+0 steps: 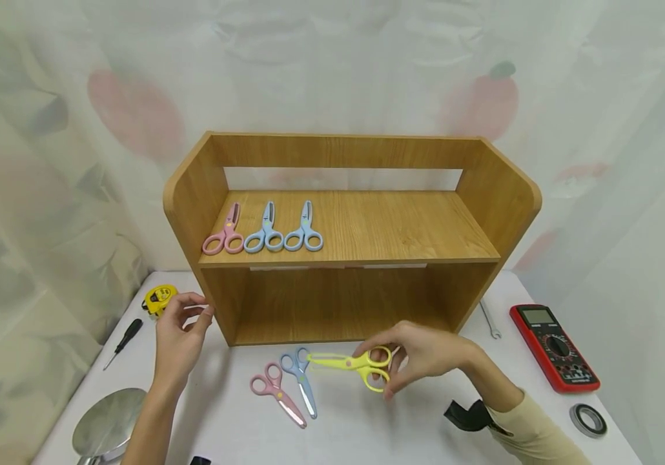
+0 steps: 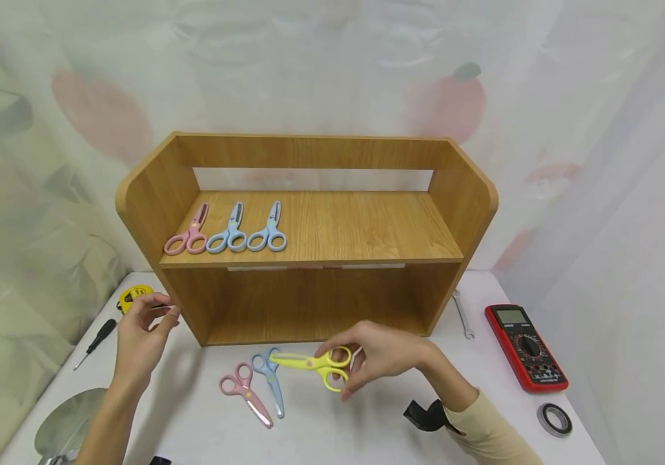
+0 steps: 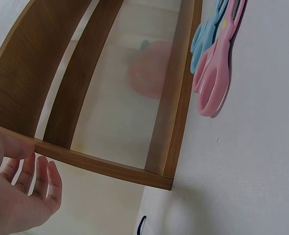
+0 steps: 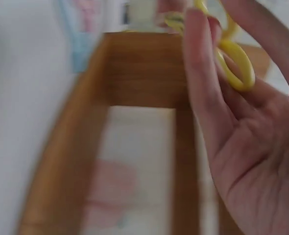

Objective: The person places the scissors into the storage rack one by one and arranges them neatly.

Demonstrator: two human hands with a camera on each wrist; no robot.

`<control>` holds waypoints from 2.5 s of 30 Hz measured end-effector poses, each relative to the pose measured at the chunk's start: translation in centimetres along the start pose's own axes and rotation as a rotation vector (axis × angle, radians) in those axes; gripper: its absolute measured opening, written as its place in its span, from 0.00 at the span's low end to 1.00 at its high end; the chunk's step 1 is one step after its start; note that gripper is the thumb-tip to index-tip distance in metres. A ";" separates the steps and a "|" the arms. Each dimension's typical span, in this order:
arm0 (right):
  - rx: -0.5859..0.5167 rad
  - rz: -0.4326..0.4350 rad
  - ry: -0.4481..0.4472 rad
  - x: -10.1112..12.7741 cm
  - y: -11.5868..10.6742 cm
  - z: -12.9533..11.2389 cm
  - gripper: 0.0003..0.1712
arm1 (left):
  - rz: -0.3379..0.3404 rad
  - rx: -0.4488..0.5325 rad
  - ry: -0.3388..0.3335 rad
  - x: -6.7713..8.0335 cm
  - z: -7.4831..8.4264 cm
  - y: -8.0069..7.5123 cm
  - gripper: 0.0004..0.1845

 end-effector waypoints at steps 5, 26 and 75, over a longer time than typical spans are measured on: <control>0.019 0.309 -0.247 -0.1 -2.7 -4.5 0.39 | -0.003 0.006 0.005 0.0 -0.1 -0.1 0.13; 0.380 0.822 0.174 -8.4 -9.3 -6.2 0.34 | 0.004 0.006 0.007 0.0 0.0 0.0 0.13; 0.320 0.150 0.025 -12.5 8.0 7.4 0.24 | -0.003 0.022 0.000 -0.1 -0.1 0.1 0.14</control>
Point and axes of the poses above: each hand's wrist, its own x-axis away from the middle knuckle, its own y-axis out of the palm, z = x × y, the point moved 1 cm from there along -x, towards the middle knuckle, and after that the axes turned 4 degrees about y, right-handed, at the moved point
